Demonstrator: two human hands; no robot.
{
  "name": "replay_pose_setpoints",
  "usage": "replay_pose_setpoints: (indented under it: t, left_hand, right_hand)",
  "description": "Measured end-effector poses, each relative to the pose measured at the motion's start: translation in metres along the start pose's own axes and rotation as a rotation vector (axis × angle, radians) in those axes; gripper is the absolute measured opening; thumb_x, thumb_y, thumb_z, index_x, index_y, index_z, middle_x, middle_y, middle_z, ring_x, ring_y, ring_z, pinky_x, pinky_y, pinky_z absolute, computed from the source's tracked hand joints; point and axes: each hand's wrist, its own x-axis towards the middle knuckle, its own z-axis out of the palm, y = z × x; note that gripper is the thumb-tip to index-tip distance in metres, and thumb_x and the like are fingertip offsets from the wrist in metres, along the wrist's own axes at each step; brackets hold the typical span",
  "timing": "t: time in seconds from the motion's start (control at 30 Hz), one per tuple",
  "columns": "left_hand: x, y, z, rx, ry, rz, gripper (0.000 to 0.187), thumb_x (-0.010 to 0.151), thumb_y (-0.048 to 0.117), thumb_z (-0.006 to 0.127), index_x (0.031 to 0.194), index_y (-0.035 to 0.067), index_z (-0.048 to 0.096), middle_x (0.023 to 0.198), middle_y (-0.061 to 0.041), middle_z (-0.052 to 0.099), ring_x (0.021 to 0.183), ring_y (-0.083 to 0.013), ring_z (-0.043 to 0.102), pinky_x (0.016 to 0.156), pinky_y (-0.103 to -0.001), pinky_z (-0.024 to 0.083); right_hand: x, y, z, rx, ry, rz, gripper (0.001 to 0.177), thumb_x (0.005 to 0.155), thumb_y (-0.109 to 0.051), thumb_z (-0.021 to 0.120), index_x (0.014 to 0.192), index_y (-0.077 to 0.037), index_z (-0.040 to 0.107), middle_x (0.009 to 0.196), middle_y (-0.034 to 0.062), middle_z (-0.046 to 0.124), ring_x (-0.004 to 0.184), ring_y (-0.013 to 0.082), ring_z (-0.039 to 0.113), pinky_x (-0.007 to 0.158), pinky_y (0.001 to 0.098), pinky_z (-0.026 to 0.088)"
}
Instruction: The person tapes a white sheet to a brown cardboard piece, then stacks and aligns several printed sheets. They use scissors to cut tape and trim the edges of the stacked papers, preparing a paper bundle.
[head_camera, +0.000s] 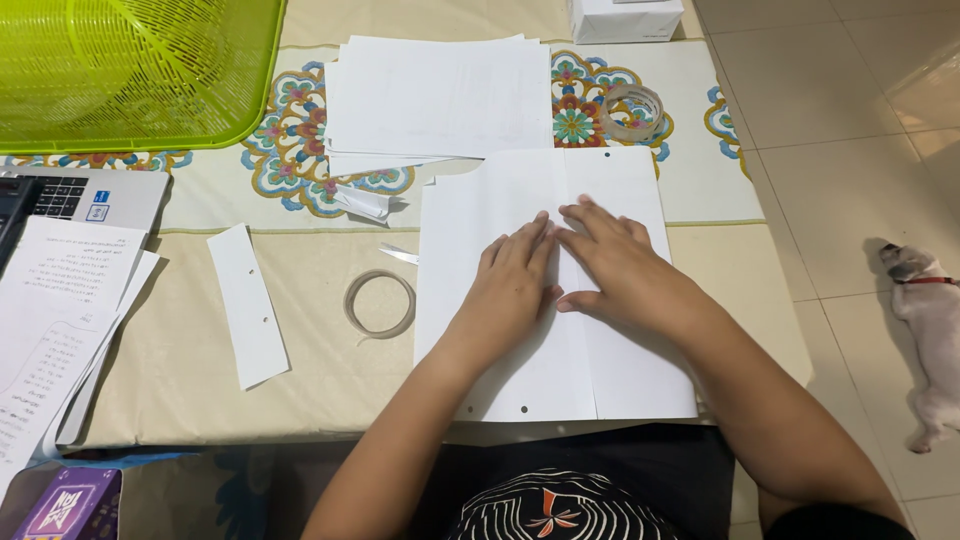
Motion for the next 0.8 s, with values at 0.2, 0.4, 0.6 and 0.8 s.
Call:
replay_pose_setpoints:
  t: [0.2, 0.4, 0.6, 0.8]
  left_hand:
    - [0.001, 0.005, -0.007, -0.102, 0.034, -0.012, 0.058, 0.088, 0.011, 0.070, 0.139, -0.009, 0.051, 0.150, -0.025, 0.046, 0.139, -0.0406, 0.045, 0.118, -0.053, 0.033]
    - [0.001, 0.002, -0.010, -0.105, 0.030, -0.035, 0.051, 0.085, 0.010, 0.072, 0.131, -0.006, 0.060, 0.142, -0.022, 0.056, 0.140, -0.0377, 0.047, 0.117, -0.052, 0.034]
    - [-0.001, 0.003, -0.014, -0.061, 0.031, -0.036, 0.049, 0.084, 0.012, 0.073, 0.130, -0.004, 0.062, 0.143, -0.020, 0.056, 0.141, -0.0359, 0.046, 0.116, -0.051, 0.034]
    - [-0.021, 0.006, -0.029, -0.001, 0.151, -0.197, 0.033, 0.090, 0.010, 0.069, 0.123, 0.003, 0.068, 0.128, -0.016, 0.065, 0.124, -0.0352, 0.057, 0.104, -0.048, 0.044]
  right_hand:
    - [-0.004, -0.012, -0.002, 0.071, 0.004, -0.015, 0.099, 0.070, -0.032, 0.087, 0.151, -0.003, 0.037, 0.144, 0.0208, 0.050, 0.137, 0.0348, 0.044, 0.110, 0.0478, 0.033]
    - [-0.003, -0.010, -0.002, 0.137, -0.057, 0.000, 0.104, 0.070, -0.032, 0.085, 0.158, -0.007, 0.035, 0.146, 0.0161, 0.050, 0.140, 0.0314, 0.043, 0.109, 0.0453, 0.038]
    - [-0.007, -0.002, 0.001, 0.086, -0.055, 0.020, 0.090, 0.072, -0.042, 0.085, 0.143, -0.003, 0.047, 0.159, 0.0184, 0.035, 0.142, 0.0328, 0.039, 0.113, 0.0454, 0.034]
    - [-0.010, -0.006, -0.001, 0.131, -0.057, 0.111, 0.089, 0.078, -0.043, 0.078, 0.151, -0.005, 0.047, 0.166, 0.0160, 0.033, 0.140, 0.0351, 0.036, 0.111, 0.0458, 0.033]
